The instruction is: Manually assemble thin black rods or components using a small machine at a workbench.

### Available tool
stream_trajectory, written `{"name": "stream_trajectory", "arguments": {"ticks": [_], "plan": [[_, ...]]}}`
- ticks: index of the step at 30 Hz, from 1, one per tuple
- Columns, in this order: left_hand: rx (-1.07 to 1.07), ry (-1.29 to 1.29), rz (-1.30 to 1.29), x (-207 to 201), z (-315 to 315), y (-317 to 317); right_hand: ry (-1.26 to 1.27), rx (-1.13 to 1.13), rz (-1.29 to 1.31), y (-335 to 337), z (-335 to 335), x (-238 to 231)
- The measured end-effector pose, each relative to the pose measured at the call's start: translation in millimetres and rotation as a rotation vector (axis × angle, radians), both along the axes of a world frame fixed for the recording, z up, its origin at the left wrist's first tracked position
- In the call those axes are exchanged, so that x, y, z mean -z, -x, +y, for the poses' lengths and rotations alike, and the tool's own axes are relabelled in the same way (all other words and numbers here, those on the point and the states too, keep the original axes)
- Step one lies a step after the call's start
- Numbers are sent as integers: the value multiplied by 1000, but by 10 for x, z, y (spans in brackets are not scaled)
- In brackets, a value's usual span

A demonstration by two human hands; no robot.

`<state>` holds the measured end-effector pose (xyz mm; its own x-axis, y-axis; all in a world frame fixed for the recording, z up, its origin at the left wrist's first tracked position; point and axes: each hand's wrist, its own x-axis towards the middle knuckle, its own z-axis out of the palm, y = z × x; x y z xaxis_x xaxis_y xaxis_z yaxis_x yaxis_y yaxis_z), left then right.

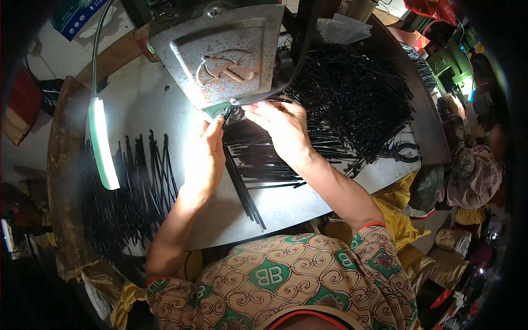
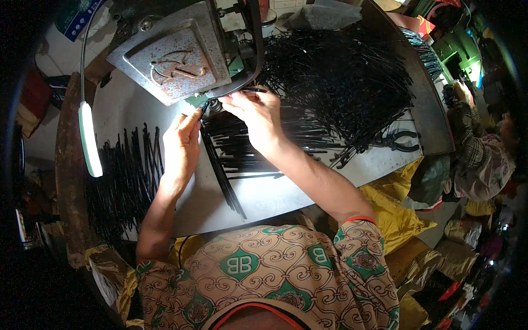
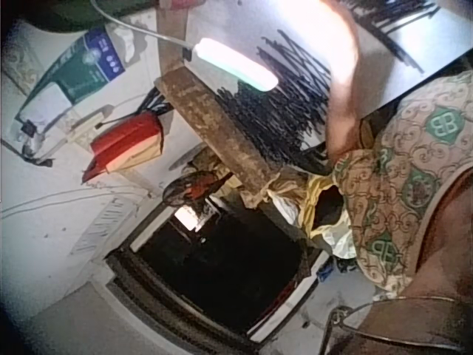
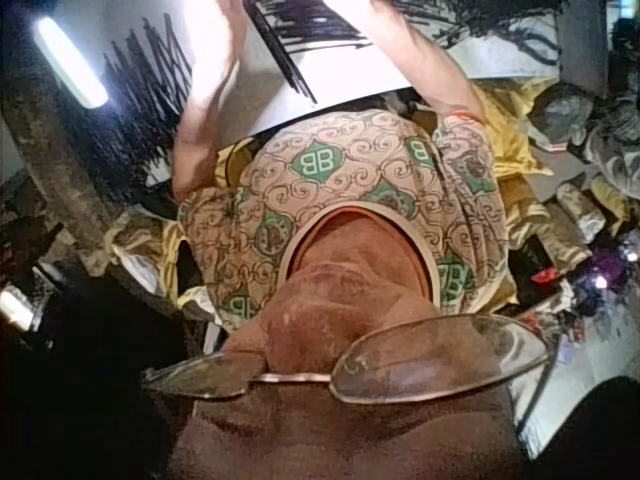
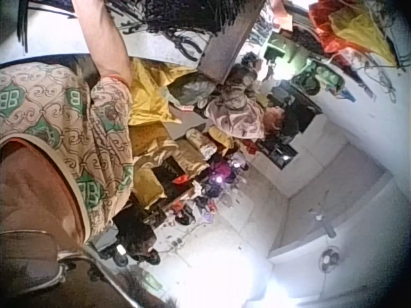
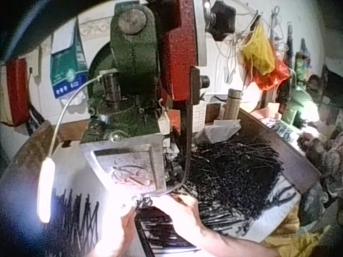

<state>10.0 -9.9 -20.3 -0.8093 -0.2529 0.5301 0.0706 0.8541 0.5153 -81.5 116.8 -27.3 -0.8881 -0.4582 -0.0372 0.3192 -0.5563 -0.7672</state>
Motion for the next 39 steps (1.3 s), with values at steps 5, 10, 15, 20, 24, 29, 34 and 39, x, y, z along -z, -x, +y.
{"name": "stream_trajectory", "arguments": {"ticks": [5,10,15,20,24,29,34,39], "plan": [[24,299,-121,-99,-89,-13,-60,-12,9,17,19,-29],[44,357,-151,-142,-85,-11,-69,-3,11,7,11,-43],[87,81,-117,-92,-98,9,-58,-3,29,14,0,-26],[47,105,-118,-120,-27,-8,-36,-6,37,-1,-7,-31],[5,205,-122,-76,-9,-20,-40,-10,64,11,-2,-12],[-5,319,-100,-10,-21,-34,-88,-7,58,21,-13,-28],[62,109,-160,-114,-42,-30,-58,0,71,-13,-18,-40],[80,99,-63,-55,-36,-19,-55,-2,63,-14,5,-43]]}}
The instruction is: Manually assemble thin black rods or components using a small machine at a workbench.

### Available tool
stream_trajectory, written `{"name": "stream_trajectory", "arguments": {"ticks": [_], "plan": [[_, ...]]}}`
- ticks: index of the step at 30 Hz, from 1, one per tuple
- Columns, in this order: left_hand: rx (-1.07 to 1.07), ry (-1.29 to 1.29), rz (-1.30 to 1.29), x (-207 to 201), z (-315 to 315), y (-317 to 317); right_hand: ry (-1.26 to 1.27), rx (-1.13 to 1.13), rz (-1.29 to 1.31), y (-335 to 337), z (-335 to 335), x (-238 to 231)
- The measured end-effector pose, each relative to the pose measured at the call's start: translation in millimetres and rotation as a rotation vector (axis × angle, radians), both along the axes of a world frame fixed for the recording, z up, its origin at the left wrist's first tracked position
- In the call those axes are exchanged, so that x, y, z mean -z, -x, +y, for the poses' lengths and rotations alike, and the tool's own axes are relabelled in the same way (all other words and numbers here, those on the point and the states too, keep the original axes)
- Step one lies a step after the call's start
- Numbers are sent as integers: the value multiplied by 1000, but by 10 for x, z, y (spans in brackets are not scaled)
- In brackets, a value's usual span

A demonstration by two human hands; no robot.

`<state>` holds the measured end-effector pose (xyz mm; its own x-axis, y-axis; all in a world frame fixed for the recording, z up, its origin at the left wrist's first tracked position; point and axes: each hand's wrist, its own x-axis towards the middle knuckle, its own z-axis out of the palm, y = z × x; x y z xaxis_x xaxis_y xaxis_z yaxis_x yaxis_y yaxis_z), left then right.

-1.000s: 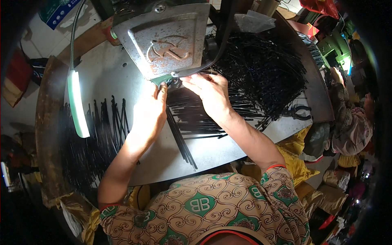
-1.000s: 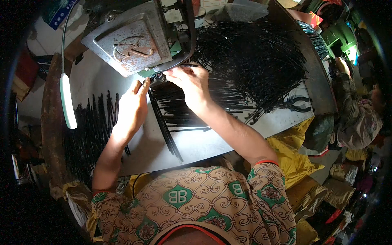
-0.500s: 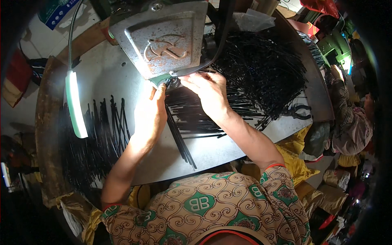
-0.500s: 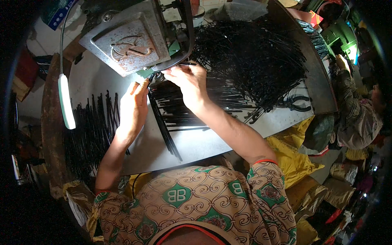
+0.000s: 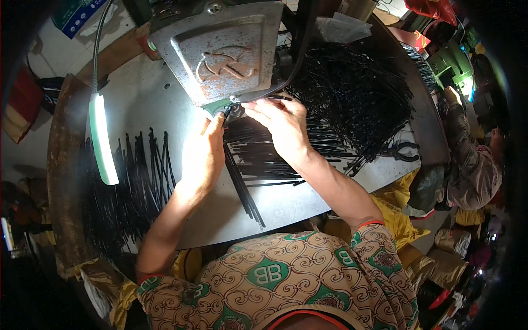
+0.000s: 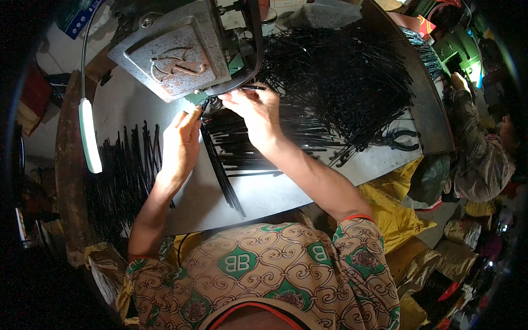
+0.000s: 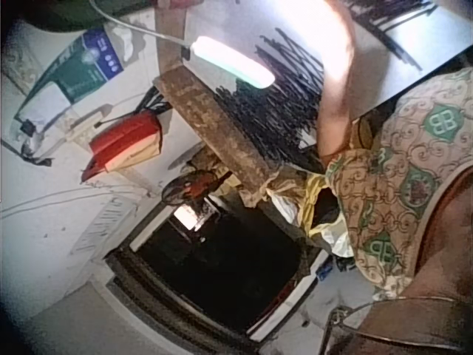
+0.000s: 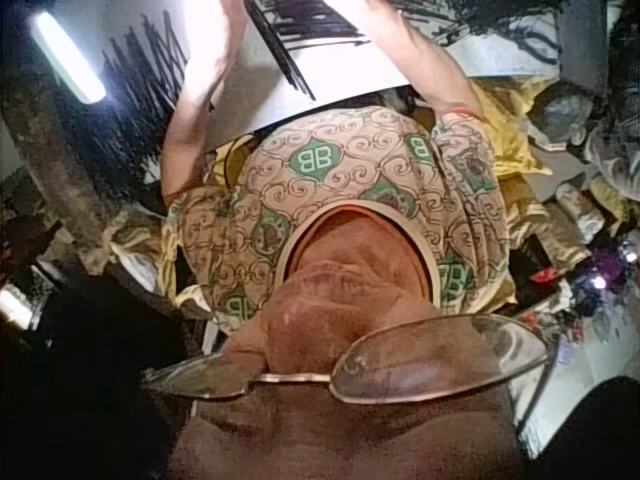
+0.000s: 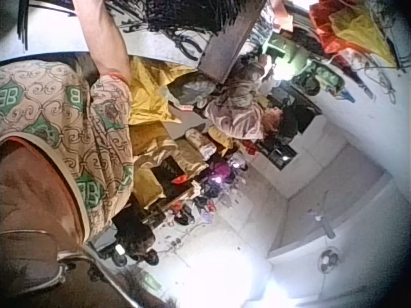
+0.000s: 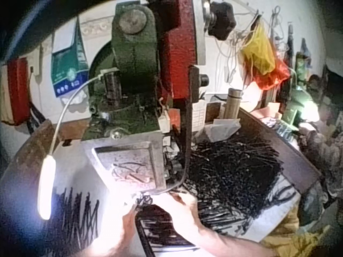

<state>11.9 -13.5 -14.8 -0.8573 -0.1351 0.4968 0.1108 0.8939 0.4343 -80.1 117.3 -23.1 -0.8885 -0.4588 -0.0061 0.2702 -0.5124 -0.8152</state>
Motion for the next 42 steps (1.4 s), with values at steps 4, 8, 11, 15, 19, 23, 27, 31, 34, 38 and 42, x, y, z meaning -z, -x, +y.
{"name": "stream_trajectory", "arguments": {"ticks": [4,8,11,15,19,23,27,31,34,38,42], "plan": [[-32,-76,28,-8,17,-2,17,13,14,-14,-11,-11],[-27,-7,23,27,-6,-10,67,10,0,-23,-1,-5],[-25,41,7,21,5,-7,54,30,-18,-7,-15,32],[-54,28,30,69,-9,4,13,32,-14,-10,-18,13],[-33,5,-11,-11,-31,12,-10,35,12,-7,-22,-13],[-56,107,31,82,-44,-2,-22,38,-1,-1,-32,15],[-81,253,-10,30,-9,-17,-15,77,54,1,-59,23],[-96,435,-120,-84,90,-5,-29,128,127,11,-72,61],[-90,513,-102,-55,82,-8,10,120,150,-9,-90,55],[-58,611,-138,-50,73,15,-3,117,143,6,-84,94],[-81,589,-124,-11,63,12,5,108,120,3,-79,84]]}}
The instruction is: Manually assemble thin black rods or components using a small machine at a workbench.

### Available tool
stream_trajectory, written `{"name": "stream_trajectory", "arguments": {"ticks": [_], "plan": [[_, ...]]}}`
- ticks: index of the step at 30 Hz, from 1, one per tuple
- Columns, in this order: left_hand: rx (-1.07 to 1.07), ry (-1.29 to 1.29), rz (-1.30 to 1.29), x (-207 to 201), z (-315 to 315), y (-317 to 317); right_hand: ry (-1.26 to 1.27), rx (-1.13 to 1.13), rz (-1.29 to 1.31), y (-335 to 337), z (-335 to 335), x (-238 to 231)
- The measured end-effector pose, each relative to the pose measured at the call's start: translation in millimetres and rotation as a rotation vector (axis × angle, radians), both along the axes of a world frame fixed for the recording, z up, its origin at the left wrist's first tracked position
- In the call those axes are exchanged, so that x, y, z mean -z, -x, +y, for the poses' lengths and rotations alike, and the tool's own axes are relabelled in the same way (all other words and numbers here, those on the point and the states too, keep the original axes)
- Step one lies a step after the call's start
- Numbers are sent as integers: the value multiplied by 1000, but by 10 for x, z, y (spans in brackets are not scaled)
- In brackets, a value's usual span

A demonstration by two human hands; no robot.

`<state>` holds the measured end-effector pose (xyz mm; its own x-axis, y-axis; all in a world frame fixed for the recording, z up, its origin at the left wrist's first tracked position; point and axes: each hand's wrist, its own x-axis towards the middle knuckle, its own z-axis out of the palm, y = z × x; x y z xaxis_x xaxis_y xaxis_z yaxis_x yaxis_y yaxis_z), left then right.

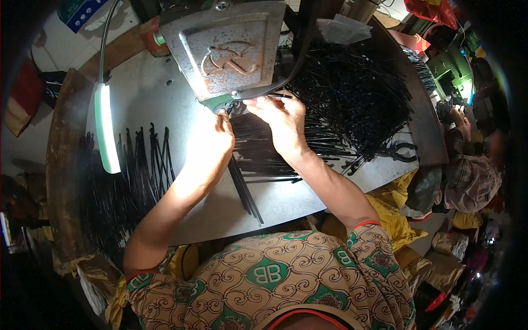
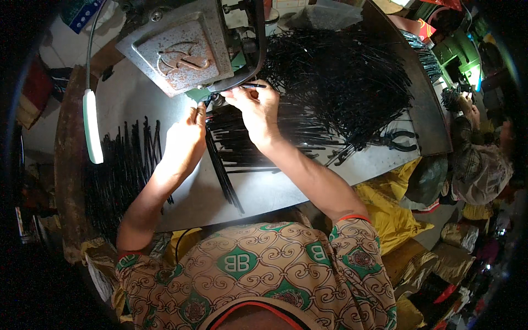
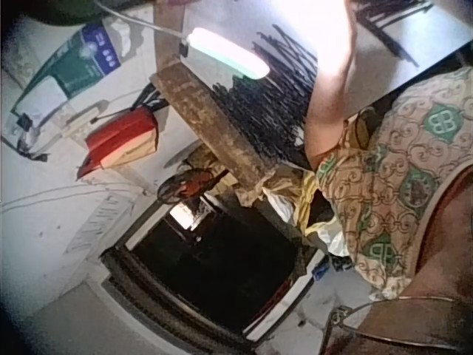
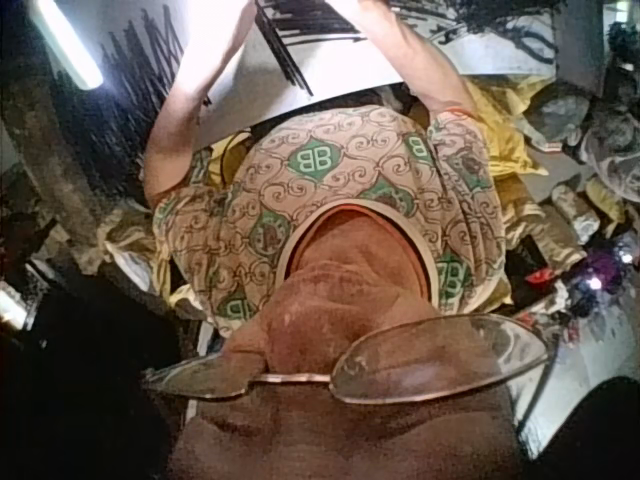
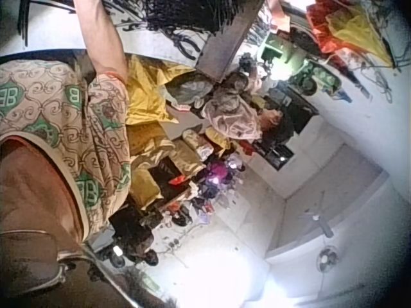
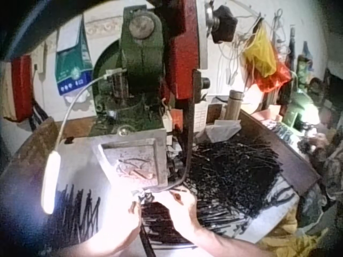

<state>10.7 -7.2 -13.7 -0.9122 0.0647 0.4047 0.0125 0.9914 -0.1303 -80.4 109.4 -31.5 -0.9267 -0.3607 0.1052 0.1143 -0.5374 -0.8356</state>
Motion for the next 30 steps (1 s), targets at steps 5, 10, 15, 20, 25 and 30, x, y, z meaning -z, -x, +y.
{"name": "stream_trajectory", "arguments": {"ticks": [5,10,15,20,25,30], "plan": [[-6,-225,15,-78,2,-15,-8,-8,-70,-4,8,-32],[38,-520,30,-68,-54,-28,5,-16,-104,-10,25,-32],[54,-202,68,28,-29,-71,9,-9,-19,-9,19,3],[23,-12,-15,-50,18,-73,-15,4,-9,-6,17,31],[19,-101,-23,-60,-25,-72,-39,-12,-91,-10,26,2],[47,-402,-9,-101,-103,-96,77,-84,-176,31,124,2]]}}
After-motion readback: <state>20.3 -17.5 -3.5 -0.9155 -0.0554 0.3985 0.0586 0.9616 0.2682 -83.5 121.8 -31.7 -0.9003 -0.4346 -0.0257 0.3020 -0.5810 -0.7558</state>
